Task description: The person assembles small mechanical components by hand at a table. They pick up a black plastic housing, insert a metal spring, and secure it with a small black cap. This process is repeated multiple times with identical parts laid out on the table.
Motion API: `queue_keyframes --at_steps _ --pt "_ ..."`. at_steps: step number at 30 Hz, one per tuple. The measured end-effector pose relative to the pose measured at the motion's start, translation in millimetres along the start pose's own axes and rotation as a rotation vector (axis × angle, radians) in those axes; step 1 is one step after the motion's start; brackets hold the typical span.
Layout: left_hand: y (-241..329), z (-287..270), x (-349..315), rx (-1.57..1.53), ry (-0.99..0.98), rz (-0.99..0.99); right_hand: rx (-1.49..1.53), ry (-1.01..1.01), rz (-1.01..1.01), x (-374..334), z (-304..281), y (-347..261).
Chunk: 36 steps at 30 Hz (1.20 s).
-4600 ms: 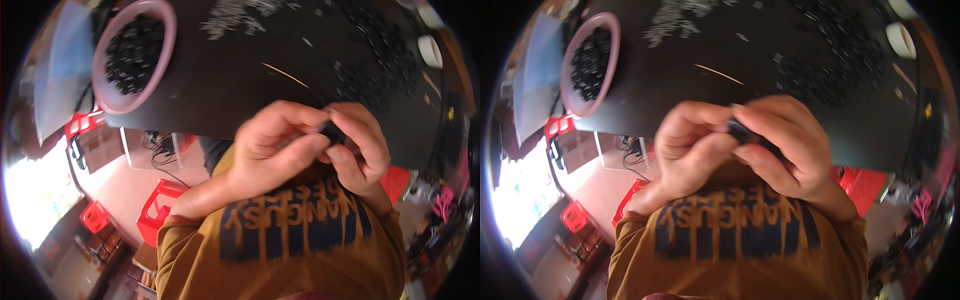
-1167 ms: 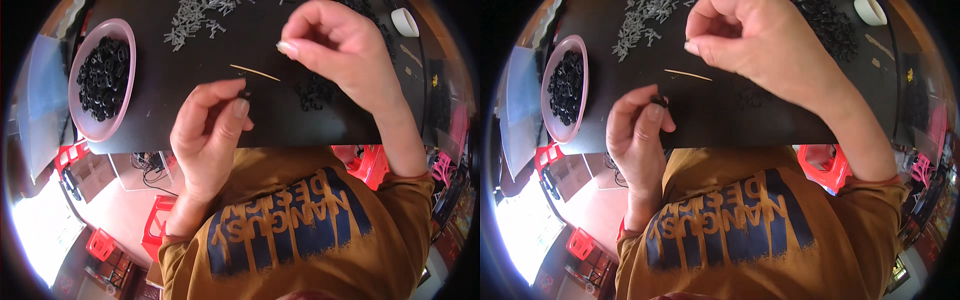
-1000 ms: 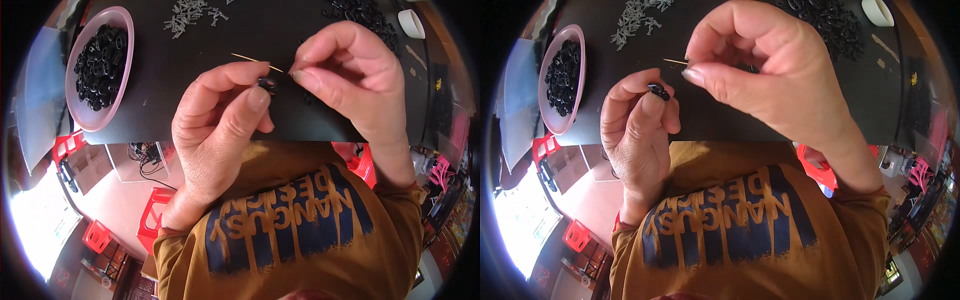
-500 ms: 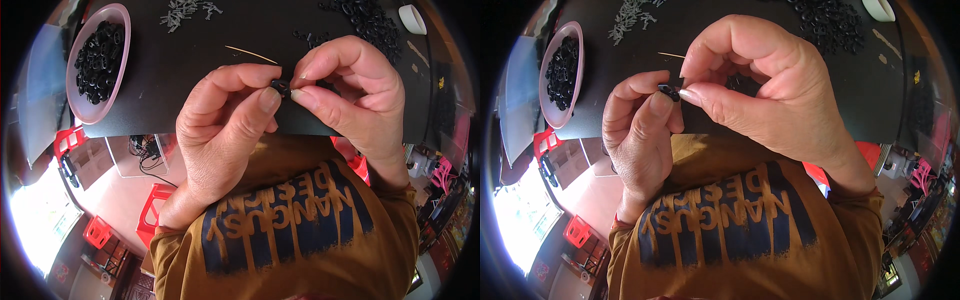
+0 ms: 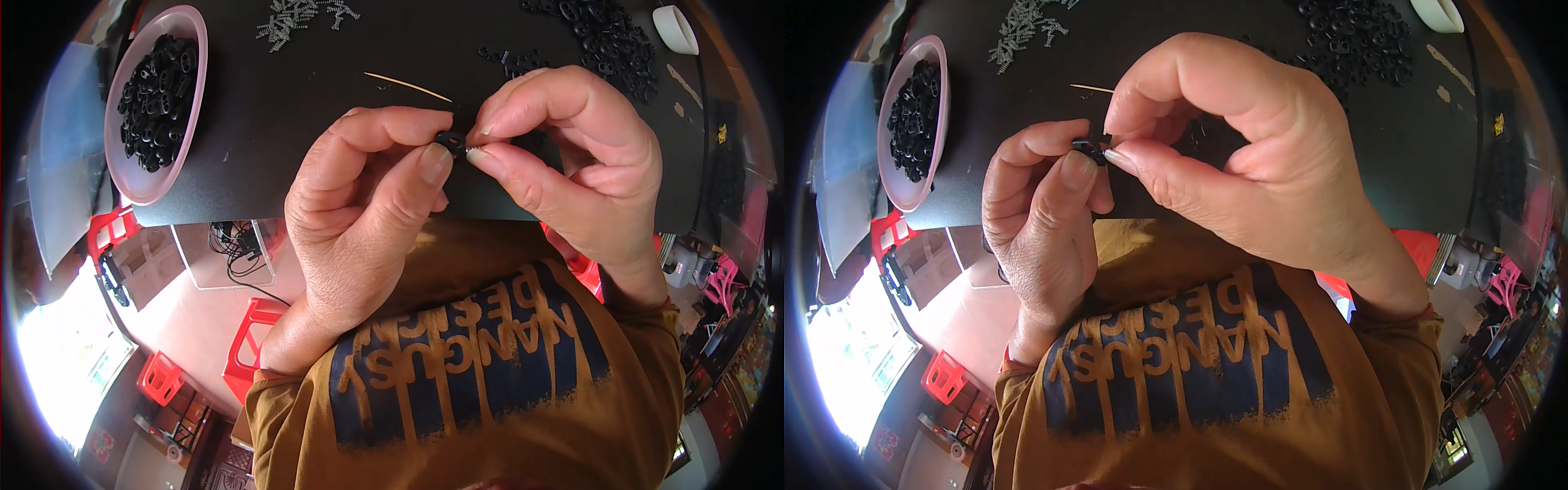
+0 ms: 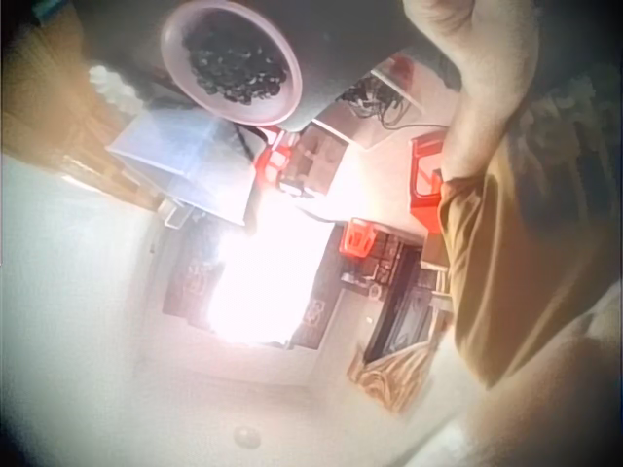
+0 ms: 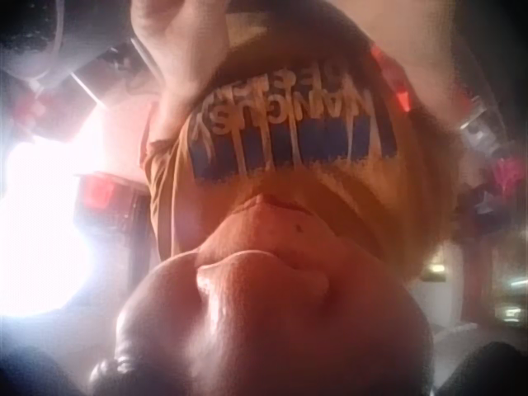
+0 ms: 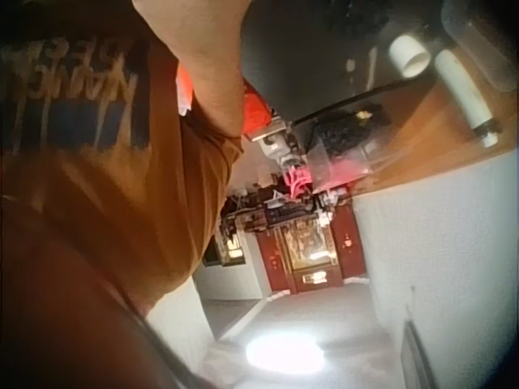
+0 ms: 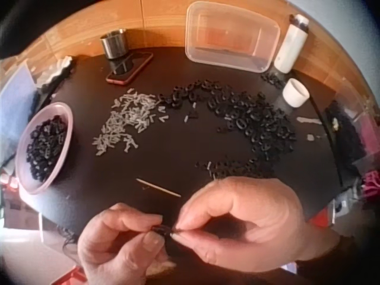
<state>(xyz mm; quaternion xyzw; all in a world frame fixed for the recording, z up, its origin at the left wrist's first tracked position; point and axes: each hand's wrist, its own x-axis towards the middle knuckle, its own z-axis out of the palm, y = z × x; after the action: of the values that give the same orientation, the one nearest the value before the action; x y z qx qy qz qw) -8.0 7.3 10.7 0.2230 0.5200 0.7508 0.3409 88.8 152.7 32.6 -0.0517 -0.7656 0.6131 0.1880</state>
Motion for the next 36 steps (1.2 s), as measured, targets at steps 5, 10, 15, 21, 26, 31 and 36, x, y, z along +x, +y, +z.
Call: queue_keyframes --at_steps 5,10,15,21,26,31,36 --pt "-3 -2 0 0.067 0.0 0.035 -0.161 -0.054 -0.117 2 -1 1" --pt "-5 -1 -1 0.139 -0.011 0.105 -0.133 -0.051 -0.114 3 1 1" --pt "-2 -8 0 0.424 -0.056 0.225 -0.125 -0.037 -0.054 4 1 -2" --pt "-4 -6 -4 0.419 -0.048 0.177 -0.176 0.048 -0.091 2 5 8" --pt "-3 -1 -5 0.352 -0.028 0.072 -0.157 0.06 -0.082 0 3 10" --pt "-8 0 -4 0.169 0.013 -0.017 -0.124 0.069 -0.039 -1 2 10" --pt "-12 -2 -1 0.069 0.069 0.029 -0.298 0.053 -0.045 2 -26 4"
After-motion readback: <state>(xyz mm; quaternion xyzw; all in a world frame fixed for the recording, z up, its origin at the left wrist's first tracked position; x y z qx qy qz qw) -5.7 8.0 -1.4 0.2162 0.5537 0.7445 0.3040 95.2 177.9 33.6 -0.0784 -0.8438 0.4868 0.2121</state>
